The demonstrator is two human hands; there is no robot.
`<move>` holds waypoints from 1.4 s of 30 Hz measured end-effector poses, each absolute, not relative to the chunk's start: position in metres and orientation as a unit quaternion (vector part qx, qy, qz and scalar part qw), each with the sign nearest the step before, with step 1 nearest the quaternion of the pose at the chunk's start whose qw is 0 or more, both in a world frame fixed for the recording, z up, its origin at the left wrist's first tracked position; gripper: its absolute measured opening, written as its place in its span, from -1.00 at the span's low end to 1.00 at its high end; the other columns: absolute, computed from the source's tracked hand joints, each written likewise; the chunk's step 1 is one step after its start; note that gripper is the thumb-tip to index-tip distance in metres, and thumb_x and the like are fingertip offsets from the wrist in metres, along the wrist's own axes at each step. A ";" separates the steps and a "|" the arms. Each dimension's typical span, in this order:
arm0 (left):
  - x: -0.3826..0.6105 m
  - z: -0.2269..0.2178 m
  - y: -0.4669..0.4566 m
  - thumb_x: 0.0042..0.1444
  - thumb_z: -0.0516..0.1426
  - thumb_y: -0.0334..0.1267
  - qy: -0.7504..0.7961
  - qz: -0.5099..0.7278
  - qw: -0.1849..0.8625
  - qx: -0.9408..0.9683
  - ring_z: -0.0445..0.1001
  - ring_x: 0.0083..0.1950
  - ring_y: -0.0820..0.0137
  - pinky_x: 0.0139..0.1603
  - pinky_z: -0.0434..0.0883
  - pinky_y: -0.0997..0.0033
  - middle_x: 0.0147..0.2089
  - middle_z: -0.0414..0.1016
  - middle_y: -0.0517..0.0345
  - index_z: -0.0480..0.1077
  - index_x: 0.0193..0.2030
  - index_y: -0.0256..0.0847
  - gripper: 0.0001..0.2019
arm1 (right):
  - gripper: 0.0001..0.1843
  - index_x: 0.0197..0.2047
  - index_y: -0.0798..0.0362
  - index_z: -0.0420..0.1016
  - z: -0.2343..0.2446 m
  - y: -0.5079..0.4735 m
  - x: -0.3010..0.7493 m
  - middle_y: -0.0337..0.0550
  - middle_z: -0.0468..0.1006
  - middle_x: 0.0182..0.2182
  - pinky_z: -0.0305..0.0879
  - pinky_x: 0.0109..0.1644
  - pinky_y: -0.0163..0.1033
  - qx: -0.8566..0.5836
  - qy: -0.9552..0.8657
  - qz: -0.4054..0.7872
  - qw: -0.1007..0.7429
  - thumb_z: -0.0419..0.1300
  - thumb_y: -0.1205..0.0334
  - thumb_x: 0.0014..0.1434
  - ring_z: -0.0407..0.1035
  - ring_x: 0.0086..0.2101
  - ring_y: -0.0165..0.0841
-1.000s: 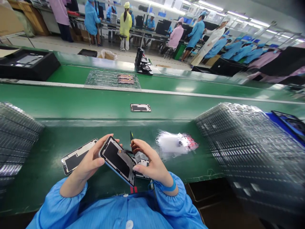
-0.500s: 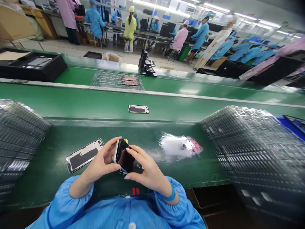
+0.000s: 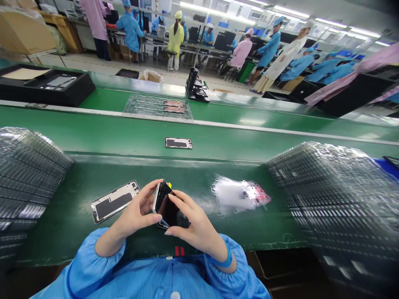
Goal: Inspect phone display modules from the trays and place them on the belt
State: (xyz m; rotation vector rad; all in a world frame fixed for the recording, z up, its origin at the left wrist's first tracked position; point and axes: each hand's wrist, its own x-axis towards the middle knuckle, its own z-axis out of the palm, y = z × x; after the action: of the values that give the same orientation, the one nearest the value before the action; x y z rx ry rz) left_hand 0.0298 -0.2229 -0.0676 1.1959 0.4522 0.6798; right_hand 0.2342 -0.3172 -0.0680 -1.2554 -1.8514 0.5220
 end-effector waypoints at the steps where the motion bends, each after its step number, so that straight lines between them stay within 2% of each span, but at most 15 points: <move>1: 0.030 -0.068 -0.223 0.03 0.40 -0.15 0.208 0.310 0.748 0.549 0.45 0.28 0.09 0.20 0.45 0.29 0.41 0.31 -0.05 0.26 0.37 0.09 -0.24 | -0.15 0.43 -0.01 0.17 -0.068 -0.317 0.234 0.21 0.33 0.28 0.33 0.29 0.07 -0.500 -0.736 0.206 0.407 0.29 -0.18 0.20 0.29 0.26 -0.03; 13: 0.029 -0.065 -0.223 0.07 0.37 -0.17 0.205 0.313 0.731 0.570 0.32 0.39 0.03 0.32 0.38 0.20 0.42 0.29 -0.14 0.21 0.41 -0.03 -0.22 | -0.09 0.45 -0.01 0.14 -0.068 -0.317 0.232 0.21 0.33 0.28 0.37 0.26 0.09 -0.503 -0.748 0.170 0.398 0.33 -0.18 0.17 0.31 0.24 -0.01; 21: 0.029 -0.060 -0.224 0.08 0.37 -0.18 0.189 0.312 0.723 0.587 0.32 0.39 0.01 0.31 0.38 0.19 0.44 0.27 -0.14 0.21 0.42 0.03 -0.23 | -0.04 0.47 -0.01 0.09 -0.066 -0.318 0.234 0.22 0.32 0.29 0.38 0.24 0.12 -0.500 -0.764 0.142 0.383 0.35 -0.17 0.14 0.30 0.25 0.03; 26: 0.027 -0.059 -0.225 0.05 0.39 -0.17 0.182 0.318 0.710 0.602 0.26 0.43 0.02 0.38 0.29 0.16 0.45 0.25 -0.07 0.23 0.41 0.10 -0.21 | -0.08 0.47 -0.02 0.09 -0.060 -0.317 0.232 0.23 0.32 0.28 0.36 0.24 0.13 -0.480 -0.769 0.136 0.400 0.32 -0.15 0.18 0.28 0.25 0.01; 42: 0.022 -0.053 -0.224 0.01 0.41 -0.17 0.174 0.308 0.703 0.617 0.21 0.45 -0.02 0.42 0.21 0.09 0.46 0.24 -0.09 0.24 0.41 0.10 -0.18 | -0.12 0.47 -0.05 0.03 -0.051 -0.317 0.232 0.20 0.31 0.28 0.33 0.25 0.10 -0.455 -0.777 0.148 0.408 0.30 -0.09 0.23 0.27 0.25 -0.05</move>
State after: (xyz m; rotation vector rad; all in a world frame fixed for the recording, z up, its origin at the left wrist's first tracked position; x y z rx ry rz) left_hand 0.0224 -0.2242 -0.0535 1.3734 0.3870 0.6851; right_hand 0.2322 -0.3169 -0.0512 -1.1466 -1.9589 0.3740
